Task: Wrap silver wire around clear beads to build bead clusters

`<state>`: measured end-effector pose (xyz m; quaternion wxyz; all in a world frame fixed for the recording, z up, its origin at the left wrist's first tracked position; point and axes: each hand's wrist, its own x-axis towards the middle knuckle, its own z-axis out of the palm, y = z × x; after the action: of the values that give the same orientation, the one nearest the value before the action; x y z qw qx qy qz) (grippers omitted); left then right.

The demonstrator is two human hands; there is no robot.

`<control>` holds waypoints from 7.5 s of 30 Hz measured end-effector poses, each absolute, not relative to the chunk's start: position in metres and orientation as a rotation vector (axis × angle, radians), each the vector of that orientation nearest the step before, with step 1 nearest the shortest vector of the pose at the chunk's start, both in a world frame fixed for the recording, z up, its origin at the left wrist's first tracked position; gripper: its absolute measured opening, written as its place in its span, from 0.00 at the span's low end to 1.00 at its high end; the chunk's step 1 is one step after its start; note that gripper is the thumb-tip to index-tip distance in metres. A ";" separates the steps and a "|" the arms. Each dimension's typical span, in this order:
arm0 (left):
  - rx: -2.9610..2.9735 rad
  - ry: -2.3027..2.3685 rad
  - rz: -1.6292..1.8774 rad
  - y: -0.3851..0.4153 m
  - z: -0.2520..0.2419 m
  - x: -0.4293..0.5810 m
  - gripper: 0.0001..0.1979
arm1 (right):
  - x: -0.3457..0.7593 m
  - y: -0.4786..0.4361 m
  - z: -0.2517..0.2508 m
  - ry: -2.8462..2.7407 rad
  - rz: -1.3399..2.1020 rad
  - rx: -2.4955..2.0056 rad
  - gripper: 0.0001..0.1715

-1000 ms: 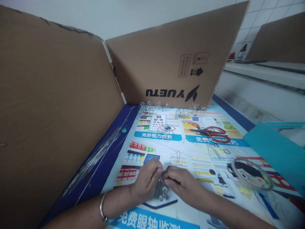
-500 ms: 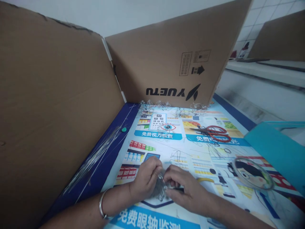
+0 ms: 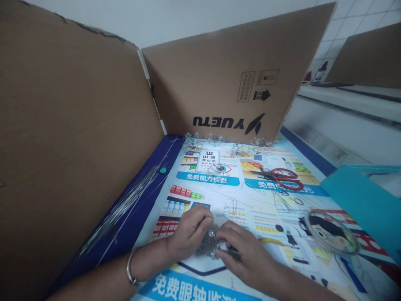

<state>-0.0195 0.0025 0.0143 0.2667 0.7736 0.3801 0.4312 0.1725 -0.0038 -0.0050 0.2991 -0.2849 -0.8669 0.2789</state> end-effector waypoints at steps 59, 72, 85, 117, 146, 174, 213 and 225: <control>2.120 1.048 1.184 -0.020 0.014 -0.058 0.04 | 0.174 -0.005 -0.001 -2.182 0.710 -0.775 0.09; 2.439 0.970 1.051 -0.027 0.008 -0.056 0.12 | 0.172 -0.003 -0.002 -2.158 0.696 -0.747 0.08; 2.422 0.977 1.000 -0.024 -0.007 -0.053 0.13 | 0.172 -0.002 -0.001 -2.166 0.656 -0.767 0.06; 2.345 0.917 1.052 -0.025 0.005 -0.055 0.07 | 0.173 -0.005 -0.001 -2.156 0.710 -0.753 0.08; 2.109 0.924 1.105 -0.022 0.012 -0.049 0.12 | 0.151 0.000 0.022 -2.200 0.562 -0.748 0.06; 2.218 1.055 0.780 0.008 0.004 -0.046 0.08 | 0.163 -0.002 0.016 -2.195 0.578 -0.759 0.06; 1.970 1.109 0.967 -0.019 0.036 -0.048 0.10 | 0.145 -0.003 0.031 -2.296 0.707 -0.973 0.07; 2.083 0.909 0.847 0.000 0.019 -0.065 0.14 | 0.158 -0.003 0.027 -2.334 0.693 -0.918 0.09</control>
<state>-0.0653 -0.0003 0.0186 0.3507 0.8043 0.3509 0.3270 0.1577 -0.0030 0.0275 0.2664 -0.3400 -0.8646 0.2568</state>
